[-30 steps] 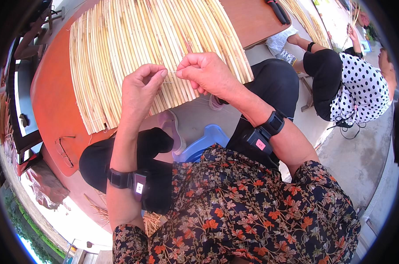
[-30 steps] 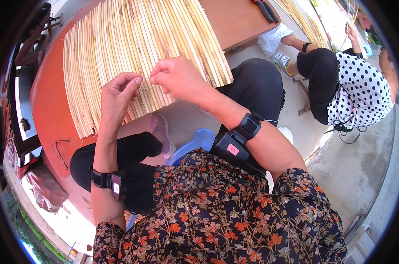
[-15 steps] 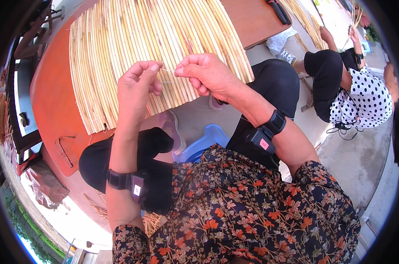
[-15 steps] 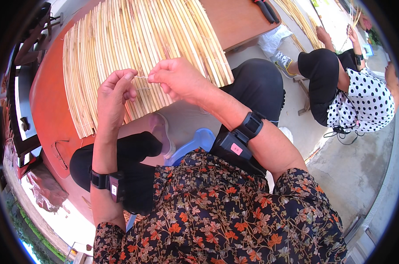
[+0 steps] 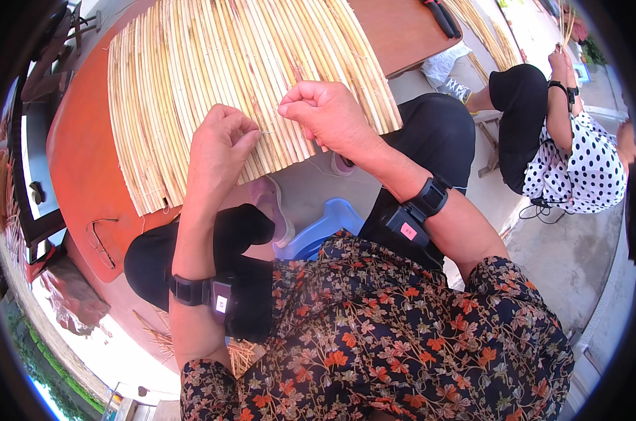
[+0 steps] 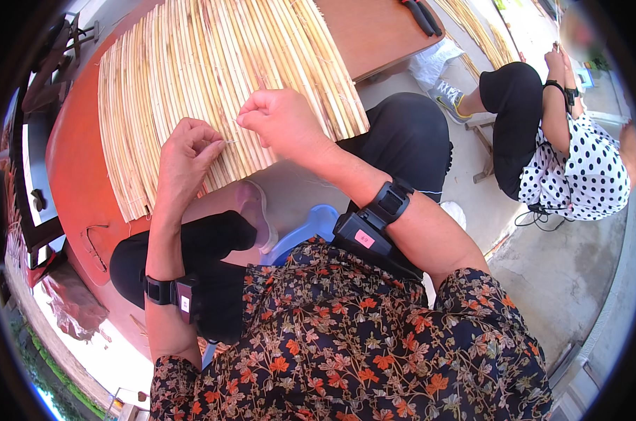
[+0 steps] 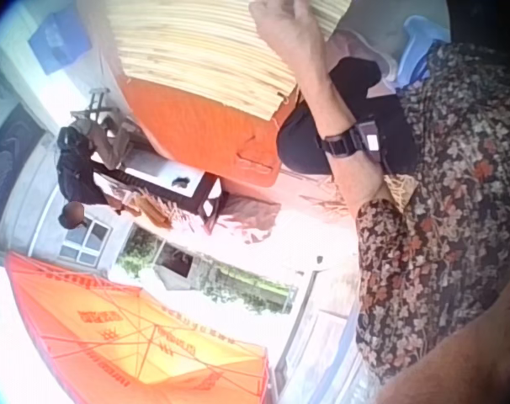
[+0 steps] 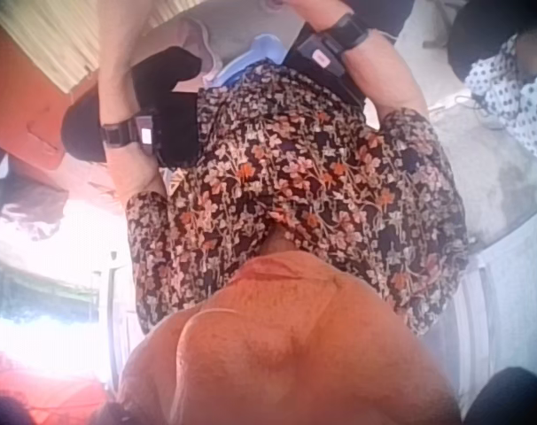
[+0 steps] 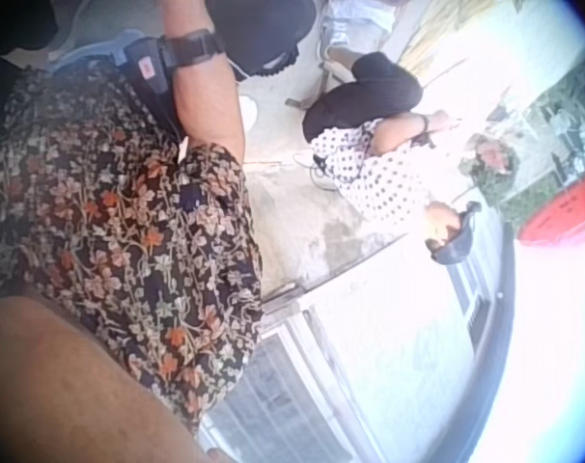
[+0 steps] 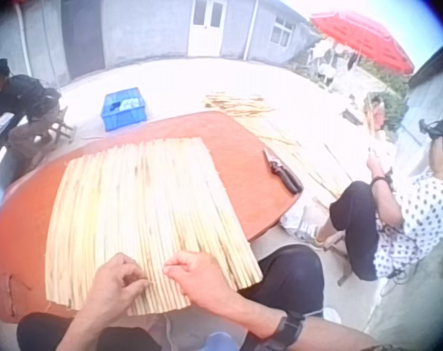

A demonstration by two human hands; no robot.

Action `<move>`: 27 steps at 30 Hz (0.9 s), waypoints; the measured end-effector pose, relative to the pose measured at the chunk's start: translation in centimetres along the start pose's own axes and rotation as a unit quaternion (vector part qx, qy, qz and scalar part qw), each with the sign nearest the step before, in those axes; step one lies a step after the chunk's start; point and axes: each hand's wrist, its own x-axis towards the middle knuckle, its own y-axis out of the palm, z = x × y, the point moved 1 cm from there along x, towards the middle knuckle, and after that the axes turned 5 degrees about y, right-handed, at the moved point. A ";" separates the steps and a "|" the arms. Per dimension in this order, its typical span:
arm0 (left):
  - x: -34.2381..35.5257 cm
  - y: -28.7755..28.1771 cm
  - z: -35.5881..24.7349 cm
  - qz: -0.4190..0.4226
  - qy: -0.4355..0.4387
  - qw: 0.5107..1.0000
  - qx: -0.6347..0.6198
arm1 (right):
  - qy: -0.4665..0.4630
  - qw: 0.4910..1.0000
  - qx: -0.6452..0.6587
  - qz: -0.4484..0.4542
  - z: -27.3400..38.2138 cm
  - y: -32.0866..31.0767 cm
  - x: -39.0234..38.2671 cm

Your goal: The person weaves a bamboo mat by threading a white string through parallel bamboo strips using a needle. They pull the string tight to secure the strips, occasionally adjusting the mat's position on the table. The process involves repetitive stitching and tensioning to bind the bamboo slats together.

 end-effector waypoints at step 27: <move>-0.3 -0.2 -1.8 -0.059 -0.011 0.971 -0.231 | 0.007 0.997 0.047 0.069 0.0 0.6 -0.4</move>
